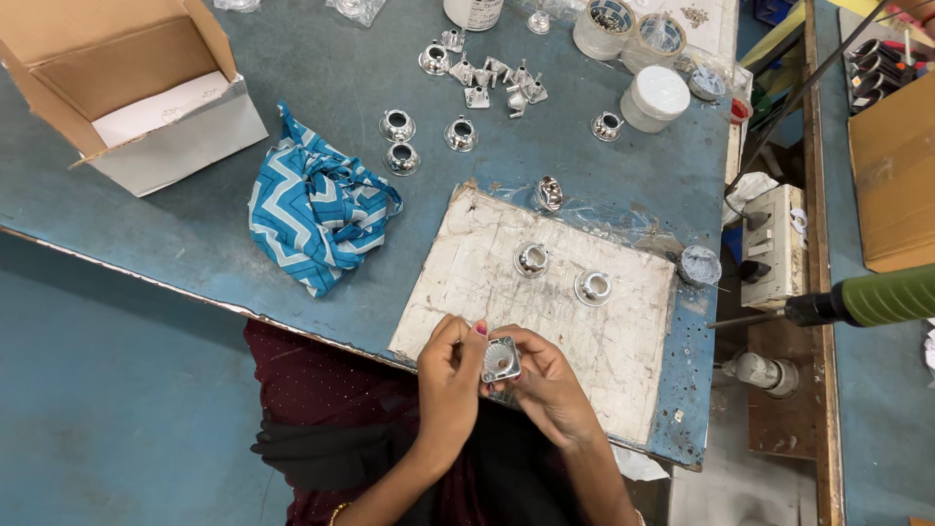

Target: The person assembles small metal parts by inserting circular inserts into larger metal housings. They retrieve parts from a cardboard box, place them on a work surface, and use a patterned cloth to wipe the assembled units. The person handles the parts one at a time and arranges them on the table.

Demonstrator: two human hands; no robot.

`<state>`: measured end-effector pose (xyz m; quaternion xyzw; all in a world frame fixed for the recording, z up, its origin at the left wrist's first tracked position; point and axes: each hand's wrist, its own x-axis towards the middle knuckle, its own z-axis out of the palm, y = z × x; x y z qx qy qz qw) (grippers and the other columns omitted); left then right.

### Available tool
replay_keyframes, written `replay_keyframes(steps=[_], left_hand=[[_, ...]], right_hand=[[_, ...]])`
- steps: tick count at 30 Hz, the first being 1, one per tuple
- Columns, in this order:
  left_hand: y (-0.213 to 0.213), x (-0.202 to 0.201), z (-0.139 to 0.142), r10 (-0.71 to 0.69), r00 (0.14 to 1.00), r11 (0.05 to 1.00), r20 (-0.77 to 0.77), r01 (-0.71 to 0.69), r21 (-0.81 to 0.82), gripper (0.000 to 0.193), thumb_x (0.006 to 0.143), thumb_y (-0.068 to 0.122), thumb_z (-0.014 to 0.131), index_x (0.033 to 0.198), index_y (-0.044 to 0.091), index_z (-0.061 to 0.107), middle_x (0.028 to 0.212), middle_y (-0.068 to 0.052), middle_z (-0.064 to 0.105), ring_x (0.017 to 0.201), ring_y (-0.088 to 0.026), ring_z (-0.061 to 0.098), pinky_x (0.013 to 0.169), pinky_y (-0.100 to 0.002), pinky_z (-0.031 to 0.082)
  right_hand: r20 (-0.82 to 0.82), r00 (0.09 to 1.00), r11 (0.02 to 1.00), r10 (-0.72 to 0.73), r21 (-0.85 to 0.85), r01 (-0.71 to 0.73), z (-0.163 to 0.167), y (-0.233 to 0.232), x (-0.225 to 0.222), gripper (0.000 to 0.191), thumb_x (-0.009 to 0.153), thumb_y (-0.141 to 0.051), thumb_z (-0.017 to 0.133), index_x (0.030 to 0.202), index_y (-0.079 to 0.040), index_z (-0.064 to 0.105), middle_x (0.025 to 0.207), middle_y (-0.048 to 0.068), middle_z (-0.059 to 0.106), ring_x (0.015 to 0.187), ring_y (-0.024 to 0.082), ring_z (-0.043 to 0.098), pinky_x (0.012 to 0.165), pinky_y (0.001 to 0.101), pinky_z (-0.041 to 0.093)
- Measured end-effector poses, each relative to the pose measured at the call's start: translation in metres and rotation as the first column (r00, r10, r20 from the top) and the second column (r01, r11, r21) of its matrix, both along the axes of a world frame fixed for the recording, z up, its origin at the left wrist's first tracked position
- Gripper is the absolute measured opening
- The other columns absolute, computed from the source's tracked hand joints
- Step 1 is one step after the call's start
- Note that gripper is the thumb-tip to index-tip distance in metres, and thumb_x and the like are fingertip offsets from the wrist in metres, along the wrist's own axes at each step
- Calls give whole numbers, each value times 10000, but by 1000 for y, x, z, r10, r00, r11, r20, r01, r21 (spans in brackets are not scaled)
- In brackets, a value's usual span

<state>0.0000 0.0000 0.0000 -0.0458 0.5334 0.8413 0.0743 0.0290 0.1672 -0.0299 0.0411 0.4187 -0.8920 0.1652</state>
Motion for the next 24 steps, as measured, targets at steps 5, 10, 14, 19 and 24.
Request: replay_keyframes(steps=[5, 10, 14, 19, 24], left_hand=[[-8, -3, 38, 14, 915, 824, -402, -238, -513, 233, 1018, 98, 651, 841, -46, 606, 791, -110, 526, 645, -239, 540, 599, -330, 443], [-15, 5, 59, -94, 743, 781, -662, -358, -512, 317, 951, 5, 564, 1248, -73, 638, 1262, -212, 644, 1207, -350, 603, 1042, -450, 453], [-18, 14, 57, -253, 653, 756, -713, -326, -567, 432, 915, -2, 616, 1345, -38, 625, 1428, -191, 623, 1405, -362, 531, 1194, -557, 328], [-22, 16, 46, -209, 631, 684, -747, -451, -573, 378, 904, -27, 675, 1275, 39, 707, 1321, -105, 710, 1316, -274, 648, 1214, -553, 362], [-26, 13, 42, -112, 664, 691, -739, -483, -539, 178, 857, 103, 802, 1031, 99, 765, 982, -4, 747, 933, -218, 676, 1067, -450, 470]], right_hand=[[-144, 989, 999, -44, -25, 41, 23, -14, 0, 527, 911, -187, 805, 1325, 40, 572, 1333, 68, 599, 1195, 177, 598, 1022, 357, 490], [-118, 987, 992, -105, -85, 95, 31, -21, -5, 575, 938, -122, 779, 1428, 40, 525, 1280, 125, 616, 1064, 189, 612, 912, 338, 502], [-34, 987, 987, -159, -22, 158, 34, -24, -4, 589, 833, -132, 750, 1363, 0, 532, 1261, 76, 652, 1111, 140, 641, 931, 298, 514], [-134, 975, 985, -175, -31, 172, 28, -29, -2, 459, 970, -127, 747, 1340, 61, 550, 1222, 106, 648, 1069, 149, 641, 971, 307, 516], [-140, 971, 976, -192, 77, 204, 31, -29, -2, 453, 941, -163, 737, 1309, 34, 561, 1192, 122, 666, 1040, 161, 666, 914, 330, 539]])
